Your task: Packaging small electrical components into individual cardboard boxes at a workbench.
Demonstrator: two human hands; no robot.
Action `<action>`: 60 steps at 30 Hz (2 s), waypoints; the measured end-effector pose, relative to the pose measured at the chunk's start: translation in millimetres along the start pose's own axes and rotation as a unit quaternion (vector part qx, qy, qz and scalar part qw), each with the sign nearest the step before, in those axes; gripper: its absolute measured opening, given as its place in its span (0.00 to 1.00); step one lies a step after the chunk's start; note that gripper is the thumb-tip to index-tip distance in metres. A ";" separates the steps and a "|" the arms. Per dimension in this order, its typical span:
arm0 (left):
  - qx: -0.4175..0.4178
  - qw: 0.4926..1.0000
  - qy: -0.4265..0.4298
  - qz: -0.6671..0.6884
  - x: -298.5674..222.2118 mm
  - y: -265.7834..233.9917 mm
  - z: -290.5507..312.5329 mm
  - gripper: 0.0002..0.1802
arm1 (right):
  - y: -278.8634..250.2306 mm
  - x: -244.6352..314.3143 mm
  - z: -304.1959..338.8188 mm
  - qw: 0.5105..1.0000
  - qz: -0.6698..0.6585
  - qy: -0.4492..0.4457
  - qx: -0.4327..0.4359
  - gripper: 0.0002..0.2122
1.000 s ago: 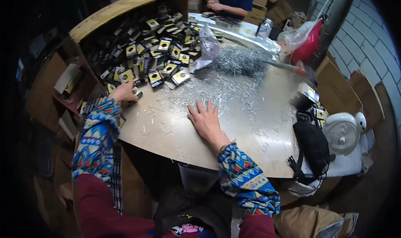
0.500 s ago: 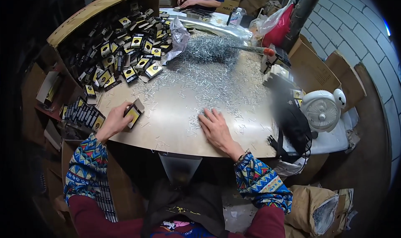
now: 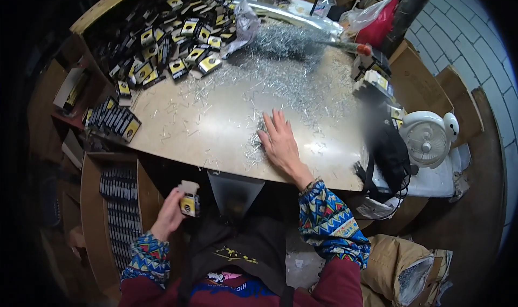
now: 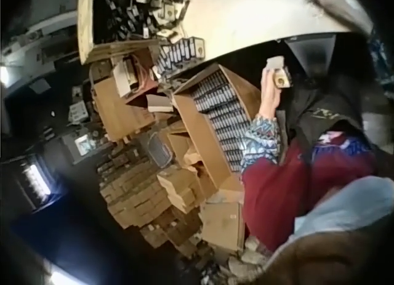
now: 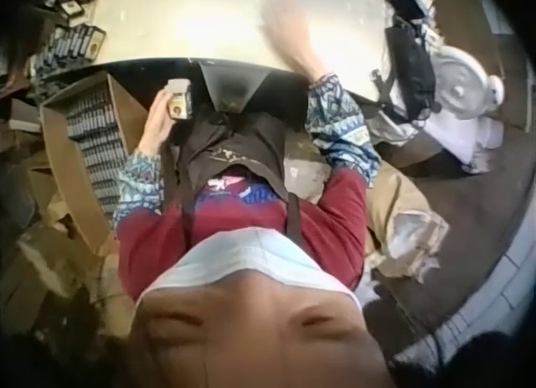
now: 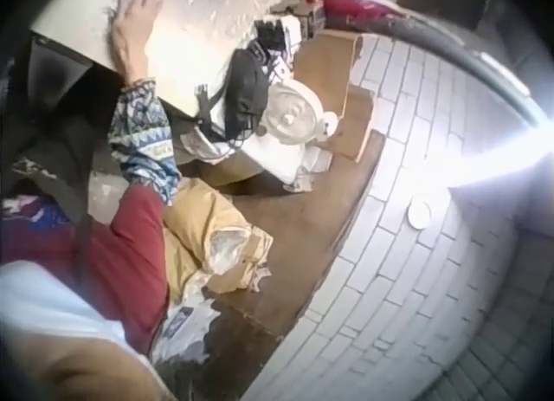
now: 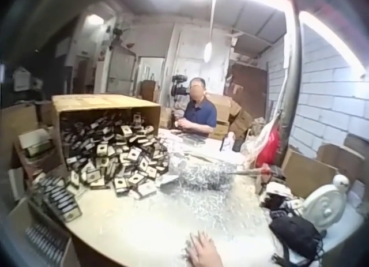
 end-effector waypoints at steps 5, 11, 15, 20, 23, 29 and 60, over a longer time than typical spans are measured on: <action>-0.024 0.967 -0.055 -0.248 86.0 3.7 -20.0 0.17 | 40.8 54.8 -9.7 0.989 0.128 -0.057 0.053 0.25; 0.039 0.990 -0.093 -0.096 113.2 44.4 -22.1 0.11 | 51.7 116.1 36.7 0.990 0.108 -0.068 0.054 0.24; 0.046 0.995 -0.072 -0.054 112.0 42.1 -22.7 0.14 | 24.1 144.3 50.4 0.995 -0.035 -0.042 0.081 0.21; 0.044 0.997 -0.057 -0.042 109.4 53.3 -15.6 0.15 | 14.3 129.0 38.3 0.994 -0.059 -0.091 0.018 0.19; 0.031 0.995 -0.033 -0.085 111.3 57.6 -18.0 0.18 | 24.5 102.7 19.5 0.992 0.030 -0.109 0.054 0.19; -0.058 0.942 0.045 -0.328 105.4 64.2 -9.7 0.32 | 16.1 137.7 45.7 0.993 -0.011 -0.105 0.061 0.18; -0.180 0.717 0.495 -0.457 17.4 106.6 28.8 0.46 | 15.4 124.3 65.5 0.998 -0.056 0.017 0.025 0.08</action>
Point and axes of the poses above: each hand's wrist, its own z-axis away from the middle knuckle, its own y-axis out of the palm, x = y × z, the point moved 4 cm from there along -z, towards the middle knuckle, and after that the axes turned 13 degrees about -y, right-handed, at the moved point
